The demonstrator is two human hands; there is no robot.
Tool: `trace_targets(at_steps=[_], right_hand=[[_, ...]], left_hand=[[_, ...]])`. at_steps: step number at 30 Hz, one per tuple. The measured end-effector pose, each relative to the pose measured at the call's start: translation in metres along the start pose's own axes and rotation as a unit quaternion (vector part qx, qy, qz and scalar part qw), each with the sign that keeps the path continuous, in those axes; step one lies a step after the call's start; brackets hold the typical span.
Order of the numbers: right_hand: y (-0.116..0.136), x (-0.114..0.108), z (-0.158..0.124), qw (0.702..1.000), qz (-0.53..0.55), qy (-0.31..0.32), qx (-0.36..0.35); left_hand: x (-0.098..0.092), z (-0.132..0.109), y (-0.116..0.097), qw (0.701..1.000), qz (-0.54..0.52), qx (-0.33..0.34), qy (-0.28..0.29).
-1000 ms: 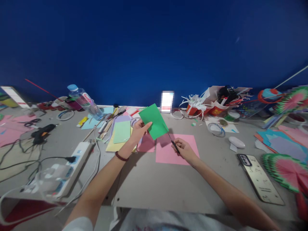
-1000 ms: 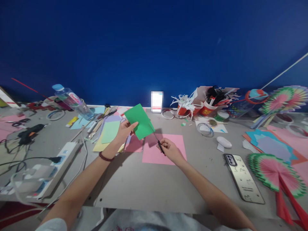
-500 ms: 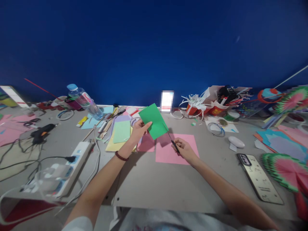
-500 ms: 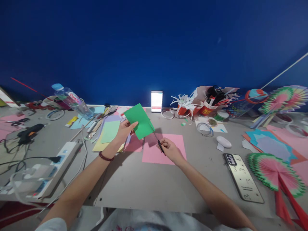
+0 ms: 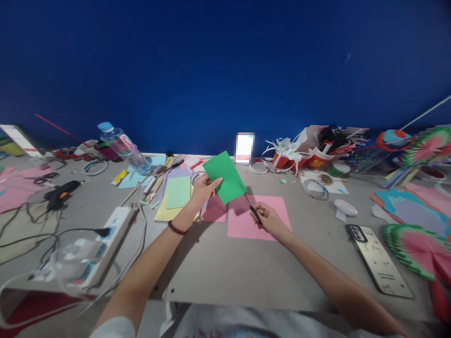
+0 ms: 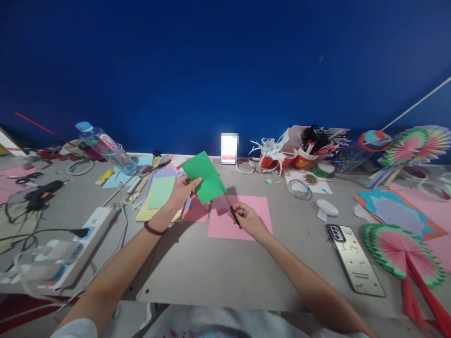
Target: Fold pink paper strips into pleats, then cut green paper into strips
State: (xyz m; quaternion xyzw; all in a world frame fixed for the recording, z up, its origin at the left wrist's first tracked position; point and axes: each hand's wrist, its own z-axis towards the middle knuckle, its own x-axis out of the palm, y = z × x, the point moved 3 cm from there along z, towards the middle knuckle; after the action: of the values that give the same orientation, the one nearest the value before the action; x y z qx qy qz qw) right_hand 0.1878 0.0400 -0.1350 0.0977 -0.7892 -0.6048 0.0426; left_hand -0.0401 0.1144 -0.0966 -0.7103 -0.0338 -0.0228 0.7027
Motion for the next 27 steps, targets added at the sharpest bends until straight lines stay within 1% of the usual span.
trace_targets(at_steps=[10,16,27], right_hand=[[-0.0030,-0.0003,0.0014,0.999,0.022,0.021,0.027],[-0.0020,-0.0002,-0.0002,0.999,0.028,0.037,0.023],[-0.0059,-0.0009,0.0014,0.998,0.038,0.036,0.033]], left_hand=[[0.0000,0.0001,0.0001,1.000,0.002,-0.009,0.006],[0.0024,-0.0018,-0.0028,1.000,0.000,-0.014,0.008],[0.0021,-0.0015,-0.0021,1.000,-0.002,-0.022,0.002]])
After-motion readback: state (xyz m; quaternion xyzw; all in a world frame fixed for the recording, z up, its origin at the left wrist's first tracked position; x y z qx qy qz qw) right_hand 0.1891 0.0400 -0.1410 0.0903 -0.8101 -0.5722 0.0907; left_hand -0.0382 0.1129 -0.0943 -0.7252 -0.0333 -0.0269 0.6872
